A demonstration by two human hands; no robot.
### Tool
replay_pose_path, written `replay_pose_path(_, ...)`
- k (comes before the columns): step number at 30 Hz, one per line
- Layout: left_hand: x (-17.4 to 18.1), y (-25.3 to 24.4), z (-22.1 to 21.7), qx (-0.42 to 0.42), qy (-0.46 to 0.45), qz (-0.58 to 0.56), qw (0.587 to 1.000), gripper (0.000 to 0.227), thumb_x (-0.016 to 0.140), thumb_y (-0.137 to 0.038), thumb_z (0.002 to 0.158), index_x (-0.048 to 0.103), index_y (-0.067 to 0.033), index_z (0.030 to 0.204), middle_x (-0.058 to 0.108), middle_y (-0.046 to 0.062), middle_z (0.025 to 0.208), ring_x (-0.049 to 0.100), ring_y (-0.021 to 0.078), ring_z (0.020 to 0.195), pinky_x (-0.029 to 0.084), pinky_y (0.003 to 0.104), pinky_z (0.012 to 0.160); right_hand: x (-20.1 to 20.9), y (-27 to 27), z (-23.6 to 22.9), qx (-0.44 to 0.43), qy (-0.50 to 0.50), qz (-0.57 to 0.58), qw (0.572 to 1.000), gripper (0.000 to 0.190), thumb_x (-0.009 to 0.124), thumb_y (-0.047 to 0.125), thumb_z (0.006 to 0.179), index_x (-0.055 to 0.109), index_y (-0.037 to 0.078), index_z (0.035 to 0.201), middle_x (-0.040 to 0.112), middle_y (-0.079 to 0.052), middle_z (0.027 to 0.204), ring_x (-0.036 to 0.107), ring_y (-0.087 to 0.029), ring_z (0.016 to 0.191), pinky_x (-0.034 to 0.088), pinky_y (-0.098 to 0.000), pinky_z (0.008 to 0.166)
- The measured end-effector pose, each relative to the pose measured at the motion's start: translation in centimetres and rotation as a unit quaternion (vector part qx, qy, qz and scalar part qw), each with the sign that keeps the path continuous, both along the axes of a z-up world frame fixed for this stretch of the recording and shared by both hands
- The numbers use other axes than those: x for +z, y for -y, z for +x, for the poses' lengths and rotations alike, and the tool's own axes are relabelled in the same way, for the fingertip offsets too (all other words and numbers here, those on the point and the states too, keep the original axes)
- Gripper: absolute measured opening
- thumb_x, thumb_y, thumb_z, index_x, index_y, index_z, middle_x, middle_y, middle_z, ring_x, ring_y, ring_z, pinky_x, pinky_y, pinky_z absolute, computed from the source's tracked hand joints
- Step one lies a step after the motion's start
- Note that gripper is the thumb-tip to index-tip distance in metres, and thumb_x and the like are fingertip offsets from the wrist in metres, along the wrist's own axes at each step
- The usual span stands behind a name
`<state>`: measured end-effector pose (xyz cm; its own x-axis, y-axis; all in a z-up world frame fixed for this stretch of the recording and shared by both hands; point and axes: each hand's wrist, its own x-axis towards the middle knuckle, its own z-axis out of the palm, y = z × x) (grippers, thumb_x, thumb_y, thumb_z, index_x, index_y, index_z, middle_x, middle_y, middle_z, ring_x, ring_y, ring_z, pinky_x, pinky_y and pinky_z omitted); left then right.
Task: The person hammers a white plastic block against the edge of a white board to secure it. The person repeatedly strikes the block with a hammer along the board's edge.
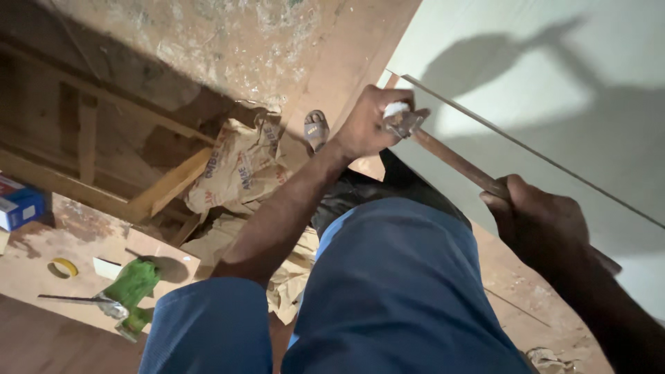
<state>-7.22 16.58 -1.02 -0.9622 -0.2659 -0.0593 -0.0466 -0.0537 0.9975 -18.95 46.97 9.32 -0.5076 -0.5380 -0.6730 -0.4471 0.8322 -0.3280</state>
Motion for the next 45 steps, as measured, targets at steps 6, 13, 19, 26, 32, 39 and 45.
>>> replay_pose_path(6, 0.1, -0.1, 0.3, 0.037, -0.053, -0.065, 0.996, 0.02, 0.076, -0.009, 0.096, 0.064, -0.0033, 0.081, 0.065, 0.003, 0.072, 0.059, 0.0046, 0.066, 0.05, 0.029, 0.062, 5.4, 0.0, -0.5, 0.022, -0.085, -0.274, 0.958, 0.026, 0.052, 0.028, 0.114, 0.062, 0.004, 0.109, 0.064, -0.007, 0.077, 0.061, -0.014, 0.061, 0.047, -0.0268, 0.06)
replay_pose_path(13, 0.9, 0.6, -2.3, 0.048, 0.01, -0.003, 0.999, 0.035, 0.08, -0.013, 0.097, 0.059, -0.0048, 0.071, 0.053, -0.003, 0.06, 0.048, 0.0035, 0.058, 0.043, 0.027, 0.053, 5.3, 1.5, 0.2, -0.116, -0.008, -0.383, 0.916, 0.04, 0.044, 0.034, 0.114, 0.054, 0.005, 0.088, 0.054, 0.001, 0.063, 0.053, -0.005, 0.052, 0.04, -0.0208, 0.049)
replay_pose_path(19, 1.2, 0.6, -3.5, -0.002, 0.02, 0.029, 0.999, 0.031, 0.077, -0.014, 0.098, 0.061, -0.0054, 0.074, 0.06, -0.005, 0.063, 0.054, 0.0015, 0.06, 0.051, 0.026, 0.058, 2.9, 3.2, 0.6, -0.168, 0.064, -0.418, 0.89, 0.048, 0.049, 0.038, 0.114, 0.048, 0.004, 0.081, 0.047, 0.002, 0.063, 0.043, -0.005, 0.048, 0.033, -0.0225, 0.045)
replay_pose_path(26, 0.7, 0.1, -3.4, -0.022, 0.038, 0.019, 0.999, 0.03, 0.076, -0.011, 0.099, 0.061, -0.0044, 0.074, 0.055, -0.003, 0.062, 0.046, 0.0037, 0.061, 0.041, 0.027, 0.055, 1.4, 1.4, 1.4, -0.184, 0.036, -0.289, 0.939, 0.049, 0.048, 0.038, 0.116, 0.056, 0.002, 0.085, 0.05, 0.0, 0.06, 0.049, -0.008, 0.053, 0.039, -0.0248, 0.052)
replay_pose_path(32, 0.3, 0.1, -3.2, -0.016, -0.001, 0.004, 1.0, 0.029, 0.077, -0.009, 0.098, 0.058, -0.0052, 0.076, 0.057, -0.003, 0.064, 0.052, 0.0033, 0.063, 0.046, 0.027, 0.059, 1.1, 1.9, 1.7, -0.21, 0.054, -0.311, 0.926, 0.045, 0.049, 0.04, 0.116, 0.057, 0.001, 0.093, 0.052, -0.001, 0.062, 0.049, -0.008, 0.054, 0.039, -0.0248, 0.052)
replay_pose_path(39, -0.2, 0.4, -3.5, -0.032, 0.008, -0.016, 0.999, 0.027, 0.077, -0.01, 0.097, 0.062, -0.0056, 0.076, 0.062, -0.001, 0.065, 0.056, 0.0051, 0.06, 0.046, 0.027, 0.057, 0.6, 1.4, 1.6, -0.195, 0.03, -0.299, 0.934, 0.049, 0.046, 0.044, 0.116, 0.056, 0.002, 0.093, 0.054, -0.002, 0.062, 0.053, -0.008, 0.053, 0.041, -0.0254, 0.051)
replay_pose_path(45, -0.2, -0.1, -3.4, -0.035, -0.024, -0.01, 0.999, 0.021, 0.076, -0.01, 0.099, 0.065, -0.0059, 0.082, 0.065, -0.002, 0.069, 0.061, 0.0048, 0.064, 0.05, 0.027, 0.059, -0.3, 1.1, 1.7, -0.18, 0.016, -0.28, 0.943, 0.052, 0.044, 0.046, 0.117, 0.057, 0.002, 0.093, 0.055, -0.002, 0.061, 0.055, -0.01, 0.052, 0.043, -0.0266, 0.05)
